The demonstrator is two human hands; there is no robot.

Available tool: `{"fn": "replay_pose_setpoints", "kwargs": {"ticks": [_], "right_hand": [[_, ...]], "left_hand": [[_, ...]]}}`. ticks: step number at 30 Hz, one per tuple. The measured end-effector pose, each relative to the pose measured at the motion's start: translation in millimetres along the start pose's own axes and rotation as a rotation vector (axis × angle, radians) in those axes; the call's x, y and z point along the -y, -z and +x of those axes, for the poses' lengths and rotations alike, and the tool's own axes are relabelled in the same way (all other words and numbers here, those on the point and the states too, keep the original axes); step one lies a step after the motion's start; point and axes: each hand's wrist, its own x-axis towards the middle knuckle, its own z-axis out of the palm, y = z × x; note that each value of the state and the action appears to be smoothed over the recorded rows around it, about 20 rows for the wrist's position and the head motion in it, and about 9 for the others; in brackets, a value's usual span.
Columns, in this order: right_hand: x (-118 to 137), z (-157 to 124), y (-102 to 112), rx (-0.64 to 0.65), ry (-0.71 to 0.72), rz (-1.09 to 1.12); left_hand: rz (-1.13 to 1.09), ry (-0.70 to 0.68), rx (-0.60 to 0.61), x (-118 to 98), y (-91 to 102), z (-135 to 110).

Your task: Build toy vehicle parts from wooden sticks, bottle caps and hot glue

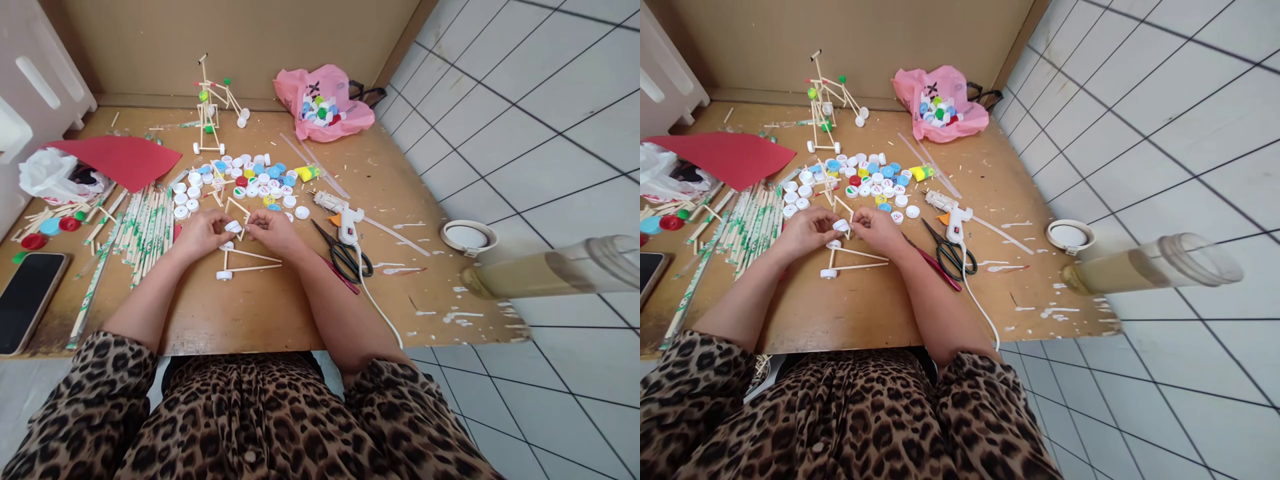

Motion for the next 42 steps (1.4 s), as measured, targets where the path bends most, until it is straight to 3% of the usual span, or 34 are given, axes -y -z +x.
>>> {"fn": "replay_pose_setpoints", "kwargs": {"ticks": [17, 37, 42], "right_hand": [[-2, 1, -1, -0.031, 0.067, -0.019], [0, 1, 4, -0.087, 0.088, -0.043], [-1, 2, 4, -0.102, 0.106, -0.045]], "left_hand": [[0.204, -0.098, 0.162, -1, -4.1, 17], [0.462, -0.041, 0.118, -24, -11.0, 14], [0.521, 0.034, 0.108, -31, -11.8, 10]]}}
